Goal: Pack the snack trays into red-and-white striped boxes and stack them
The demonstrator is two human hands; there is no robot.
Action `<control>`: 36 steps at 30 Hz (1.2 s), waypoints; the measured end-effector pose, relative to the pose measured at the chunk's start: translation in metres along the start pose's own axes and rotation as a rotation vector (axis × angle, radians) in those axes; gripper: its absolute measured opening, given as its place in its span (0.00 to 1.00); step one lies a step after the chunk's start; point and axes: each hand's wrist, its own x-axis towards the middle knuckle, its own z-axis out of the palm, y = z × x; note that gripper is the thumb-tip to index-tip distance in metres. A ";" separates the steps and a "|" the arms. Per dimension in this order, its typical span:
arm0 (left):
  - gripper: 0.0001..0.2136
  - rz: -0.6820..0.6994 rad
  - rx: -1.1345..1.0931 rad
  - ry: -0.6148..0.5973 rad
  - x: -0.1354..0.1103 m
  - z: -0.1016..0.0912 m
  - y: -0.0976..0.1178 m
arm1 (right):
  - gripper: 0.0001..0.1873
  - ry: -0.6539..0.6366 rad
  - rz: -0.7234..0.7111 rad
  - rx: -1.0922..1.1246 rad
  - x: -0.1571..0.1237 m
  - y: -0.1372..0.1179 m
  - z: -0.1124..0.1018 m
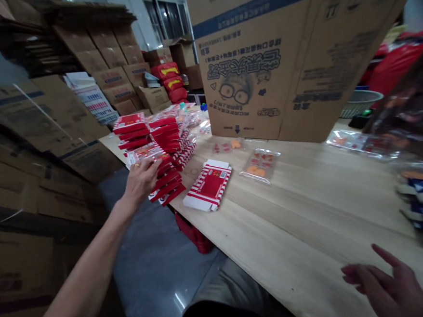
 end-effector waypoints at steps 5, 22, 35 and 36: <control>0.22 -0.057 -0.110 -0.074 0.004 0.053 0.061 | 0.45 -0.098 0.036 -0.018 0.008 -0.024 0.019; 0.27 -0.646 -0.237 -0.470 0.004 0.147 0.130 | 0.18 -0.313 -0.550 -0.257 0.026 -0.117 0.134; 0.27 0.429 -0.835 -0.314 0.012 0.060 0.183 | 0.10 -0.856 -0.695 -0.220 0.068 -0.195 0.084; 0.30 0.443 -0.836 -0.322 0.010 0.062 0.195 | 0.14 -0.921 -0.677 -0.176 0.065 -0.194 0.082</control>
